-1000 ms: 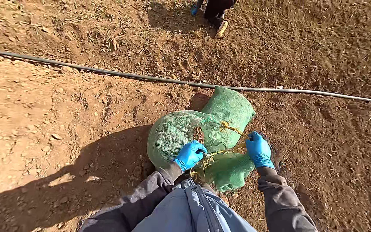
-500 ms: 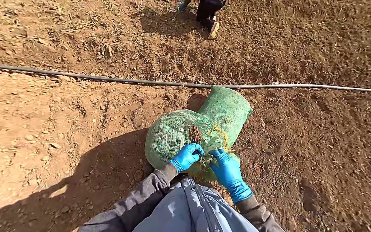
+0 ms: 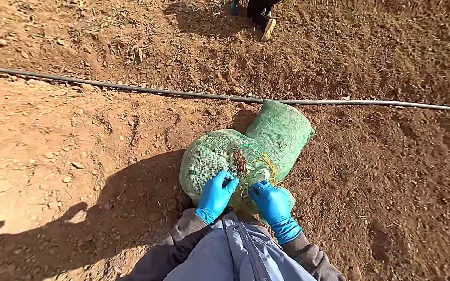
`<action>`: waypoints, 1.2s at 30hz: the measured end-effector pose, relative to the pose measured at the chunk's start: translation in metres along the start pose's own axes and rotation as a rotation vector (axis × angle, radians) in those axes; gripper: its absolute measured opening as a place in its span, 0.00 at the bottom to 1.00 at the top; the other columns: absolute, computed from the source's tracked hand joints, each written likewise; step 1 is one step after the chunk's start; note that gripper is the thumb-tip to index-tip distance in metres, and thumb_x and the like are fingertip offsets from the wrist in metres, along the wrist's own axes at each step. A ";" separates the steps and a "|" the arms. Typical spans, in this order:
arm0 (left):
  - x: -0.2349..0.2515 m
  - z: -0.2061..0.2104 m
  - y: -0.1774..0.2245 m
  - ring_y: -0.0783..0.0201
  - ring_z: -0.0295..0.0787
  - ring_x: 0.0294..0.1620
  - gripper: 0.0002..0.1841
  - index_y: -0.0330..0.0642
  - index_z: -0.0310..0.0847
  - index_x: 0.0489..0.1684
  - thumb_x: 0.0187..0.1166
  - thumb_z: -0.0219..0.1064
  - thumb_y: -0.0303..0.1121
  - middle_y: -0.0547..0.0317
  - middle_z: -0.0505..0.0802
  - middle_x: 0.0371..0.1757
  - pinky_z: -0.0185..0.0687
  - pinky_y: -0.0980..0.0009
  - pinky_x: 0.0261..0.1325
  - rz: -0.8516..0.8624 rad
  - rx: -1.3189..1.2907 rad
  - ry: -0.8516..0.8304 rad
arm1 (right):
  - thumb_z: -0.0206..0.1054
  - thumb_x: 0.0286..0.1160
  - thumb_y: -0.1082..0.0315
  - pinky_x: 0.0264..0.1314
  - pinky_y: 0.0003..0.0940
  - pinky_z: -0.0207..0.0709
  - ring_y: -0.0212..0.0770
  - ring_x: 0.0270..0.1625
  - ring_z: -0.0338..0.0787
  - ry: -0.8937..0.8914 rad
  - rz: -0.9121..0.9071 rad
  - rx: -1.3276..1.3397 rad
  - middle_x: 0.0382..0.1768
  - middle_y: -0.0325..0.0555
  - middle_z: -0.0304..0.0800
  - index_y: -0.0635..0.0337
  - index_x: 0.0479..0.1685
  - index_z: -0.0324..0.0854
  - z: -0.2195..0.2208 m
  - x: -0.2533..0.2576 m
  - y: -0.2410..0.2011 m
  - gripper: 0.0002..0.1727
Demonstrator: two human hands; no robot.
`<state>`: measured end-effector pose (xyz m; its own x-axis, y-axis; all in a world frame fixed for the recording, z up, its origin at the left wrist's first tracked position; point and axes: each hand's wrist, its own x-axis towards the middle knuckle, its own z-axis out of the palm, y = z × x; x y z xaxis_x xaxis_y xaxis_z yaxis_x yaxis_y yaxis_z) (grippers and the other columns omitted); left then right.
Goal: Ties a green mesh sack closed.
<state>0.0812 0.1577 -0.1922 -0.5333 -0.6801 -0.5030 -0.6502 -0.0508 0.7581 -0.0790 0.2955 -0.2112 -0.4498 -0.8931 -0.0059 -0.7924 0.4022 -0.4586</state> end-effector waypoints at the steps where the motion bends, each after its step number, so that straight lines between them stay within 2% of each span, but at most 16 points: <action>1: -0.008 -0.001 0.001 0.71 0.94 0.39 0.22 0.53 0.86 0.50 0.75 0.72 0.60 0.69 0.95 0.38 0.92 0.66 0.50 -0.022 0.017 -0.030 | 0.71 0.73 0.52 0.34 0.49 0.87 0.39 0.38 0.95 0.009 0.017 -0.002 0.37 0.35 0.96 0.41 0.38 0.95 0.001 0.002 -0.004 0.09; 3: -0.016 0.004 0.001 0.66 0.92 0.49 0.33 0.49 0.83 0.60 0.66 0.75 0.65 0.63 0.94 0.47 0.87 0.60 0.60 -0.096 0.072 -0.102 | 0.72 0.72 0.52 0.34 0.51 0.87 0.40 0.38 0.95 -0.003 0.043 0.015 0.36 0.36 0.96 0.42 0.37 0.95 0.003 0.007 -0.016 0.10; 5: -0.010 0.014 -0.005 0.64 0.91 0.57 0.35 0.46 0.83 0.65 0.65 0.79 0.62 0.58 0.93 0.53 0.85 0.58 0.67 -0.122 0.000 -0.088 | 0.71 0.73 0.53 0.36 0.54 0.87 0.43 0.39 0.96 -0.062 0.067 0.036 0.37 0.38 0.96 0.44 0.37 0.95 0.003 0.013 -0.025 0.10; 8: 0.004 0.025 -0.027 0.73 0.92 0.55 0.20 0.49 0.91 0.55 0.72 0.79 0.49 0.65 0.97 0.50 0.87 0.68 0.66 -0.081 -0.272 0.011 | 0.70 0.76 0.47 0.47 0.54 0.87 0.40 0.46 0.95 -0.247 0.165 0.061 0.41 0.35 0.97 0.41 0.43 0.95 -0.007 0.022 -0.025 0.13; 10: 0.011 0.025 -0.036 0.71 0.93 0.52 0.11 0.45 0.92 0.50 0.77 0.76 0.40 0.62 0.97 0.48 0.88 0.68 0.63 -0.085 -0.429 0.057 | 0.68 0.76 0.44 0.54 0.55 0.85 0.39 0.51 0.95 -0.359 0.216 0.074 0.45 0.33 0.97 0.38 0.48 0.95 -0.013 0.028 -0.026 0.15; 11: 0.013 0.026 -0.038 0.69 0.93 0.52 0.09 0.44 0.91 0.50 0.80 0.74 0.37 0.60 0.96 0.48 0.89 0.67 0.62 -0.096 -0.475 0.074 | 0.68 0.76 0.43 0.56 0.55 0.85 0.40 0.52 0.95 -0.394 0.242 0.079 0.47 0.34 0.98 0.36 0.54 0.94 -0.015 0.030 -0.026 0.17; 14: 0.018 0.028 -0.038 0.66 0.94 0.51 0.09 0.42 0.89 0.52 0.85 0.69 0.36 0.57 0.95 0.49 0.91 0.65 0.60 -0.125 -0.514 0.101 | 0.70 0.76 0.43 0.51 0.58 0.83 0.49 0.43 0.93 -0.447 0.305 0.053 0.38 0.43 0.95 0.34 0.77 0.80 -0.021 0.036 -0.026 0.29; 15: 0.019 0.028 -0.037 0.66 0.95 0.50 0.09 0.42 0.88 0.52 0.85 0.69 0.36 0.56 0.95 0.49 0.92 0.64 0.59 -0.129 -0.510 0.111 | 0.70 0.76 0.42 0.50 0.58 0.83 0.50 0.41 0.92 -0.462 0.316 0.044 0.37 0.43 0.93 0.36 0.79 0.78 -0.023 0.039 -0.026 0.31; 19: 0.024 0.026 -0.034 0.70 0.95 0.46 0.07 0.49 0.92 0.46 0.83 0.71 0.40 0.64 0.97 0.43 0.92 0.65 0.57 -0.106 -0.379 0.189 | 0.72 0.73 0.41 0.48 0.56 0.85 0.50 0.41 0.94 -0.451 0.320 0.014 0.36 0.42 0.94 0.48 0.70 0.78 -0.028 0.037 -0.024 0.31; 23: 0.025 0.025 -0.025 0.73 0.94 0.44 0.08 0.53 0.93 0.43 0.82 0.71 0.44 0.68 0.97 0.40 0.90 0.65 0.56 -0.100 -0.210 0.237 | 0.68 0.77 0.42 0.40 0.55 0.84 0.49 0.35 0.93 -0.446 0.254 0.016 0.29 0.42 0.91 0.50 0.56 0.81 -0.029 0.025 -0.022 0.23; 27: 0.025 0.027 -0.016 0.68 0.92 0.49 0.11 0.52 0.91 0.51 0.87 0.65 0.45 0.63 0.96 0.43 0.85 0.60 0.61 -0.124 -0.089 0.240 | 0.64 0.80 0.41 0.45 0.57 0.83 0.50 0.41 0.93 -0.595 0.332 0.021 0.33 0.43 0.92 0.47 0.54 0.82 -0.032 0.025 -0.019 0.22; 29: 0.027 0.029 -0.014 0.64 0.92 0.54 0.13 0.49 0.87 0.56 0.89 0.61 0.44 0.59 0.95 0.48 0.84 0.58 0.66 -0.139 -0.068 0.204 | 0.61 0.81 0.40 0.49 0.58 0.84 0.49 0.44 0.94 -0.664 0.380 0.005 0.37 0.43 0.94 0.46 0.56 0.83 -0.031 0.028 -0.015 0.22; 32: 0.031 0.029 -0.016 0.64 0.90 0.60 0.15 0.48 0.86 0.60 0.90 0.59 0.44 0.57 0.94 0.54 0.82 0.59 0.70 -0.117 -0.072 0.100 | 0.59 0.83 0.42 0.56 0.59 0.83 0.49 0.51 0.94 -0.743 0.378 0.050 0.45 0.44 0.95 0.46 0.57 0.87 -0.031 0.030 -0.013 0.21; 34: 0.032 0.027 -0.022 0.68 0.90 0.57 0.16 0.49 0.88 0.56 0.86 0.64 0.49 0.60 0.94 0.52 0.83 0.61 0.67 -0.072 -0.134 0.018 | 0.61 0.82 0.43 0.58 0.55 0.82 0.44 0.52 0.93 -0.706 0.370 0.152 0.46 0.41 0.95 0.44 0.54 0.90 -0.031 0.026 -0.009 0.20; 36: 0.031 0.024 -0.026 0.71 0.91 0.50 0.18 0.51 0.91 0.49 0.75 0.75 0.54 0.65 0.95 0.45 0.87 0.64 0.60 -0.036 -0.215 -0.079 | 0.64 0.80 0.44 0.57 0.50 0.83 0.39 0.49 0.93 -0.639 0.386 0.280 0.43 0.37 0.95 0.45 0.49 0.92 -0.031 0.022 -0.003 0.19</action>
<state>0.0688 0.1554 -0.2378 -0.5579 -0.6162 -0.5559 -0.5439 -0.2344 0.8057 -0.0994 0.2810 -0.1825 -0.2809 -0.6779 -0.6793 -0.4575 0.7168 -0.5262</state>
